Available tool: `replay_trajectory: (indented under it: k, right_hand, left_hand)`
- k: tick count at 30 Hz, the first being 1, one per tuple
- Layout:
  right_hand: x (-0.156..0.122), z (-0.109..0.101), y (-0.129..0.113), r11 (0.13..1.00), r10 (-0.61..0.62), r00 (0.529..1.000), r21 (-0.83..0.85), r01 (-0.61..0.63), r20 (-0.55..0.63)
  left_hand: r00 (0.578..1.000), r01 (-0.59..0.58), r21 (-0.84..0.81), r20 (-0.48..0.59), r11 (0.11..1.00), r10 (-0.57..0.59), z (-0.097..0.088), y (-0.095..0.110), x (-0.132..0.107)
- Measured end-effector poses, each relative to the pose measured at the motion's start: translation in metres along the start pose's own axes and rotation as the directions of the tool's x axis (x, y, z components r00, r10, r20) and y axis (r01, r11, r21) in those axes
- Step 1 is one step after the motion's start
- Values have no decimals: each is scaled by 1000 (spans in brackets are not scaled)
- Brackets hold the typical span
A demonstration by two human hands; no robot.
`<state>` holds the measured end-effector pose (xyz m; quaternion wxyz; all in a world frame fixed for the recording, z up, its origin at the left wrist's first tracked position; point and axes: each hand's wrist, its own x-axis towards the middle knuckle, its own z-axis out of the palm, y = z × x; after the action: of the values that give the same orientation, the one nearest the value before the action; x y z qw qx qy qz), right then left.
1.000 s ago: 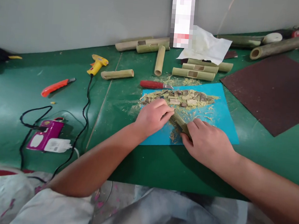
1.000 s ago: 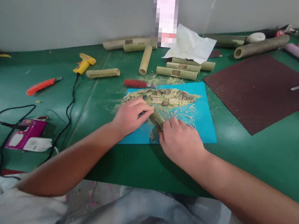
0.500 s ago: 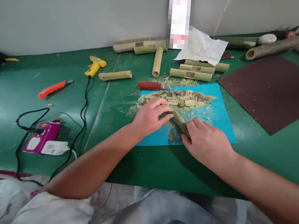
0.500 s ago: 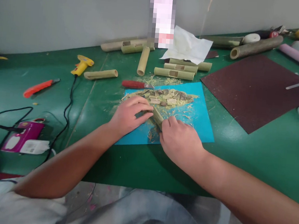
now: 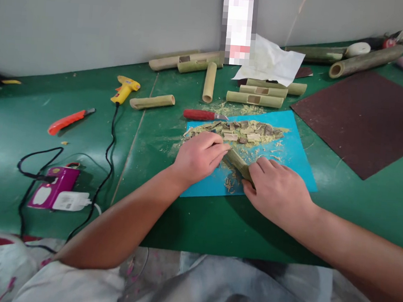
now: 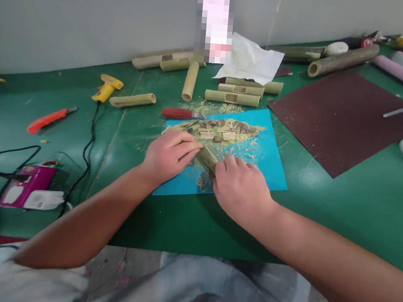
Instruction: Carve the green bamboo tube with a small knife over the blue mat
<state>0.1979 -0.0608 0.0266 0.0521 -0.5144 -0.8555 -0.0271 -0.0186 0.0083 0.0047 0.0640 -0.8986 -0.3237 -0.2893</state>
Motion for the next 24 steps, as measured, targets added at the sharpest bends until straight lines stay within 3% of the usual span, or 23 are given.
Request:
replay_trajectory:
  k: [4,11,16,24]
  right_hand:
    - [0,1,0,1000,26,1000,10,-26,4]
    - [2,1,3,1000,-20,999,23,18,48]
    - [4,2,4,999,-32,999,24,32,18]
    - [2,7,3,994,-23,999,109,27,-39]
  left_hand:
    - [999,-38,88,-5,995,39,-1,3,-1]
    - [1000,12,-40,-1,999,-12,2,3,-2]
    - [999,35,-79,13,996,-34,1,1,-2]
    - [999,41,53,1,998,-41,4,5,-5]
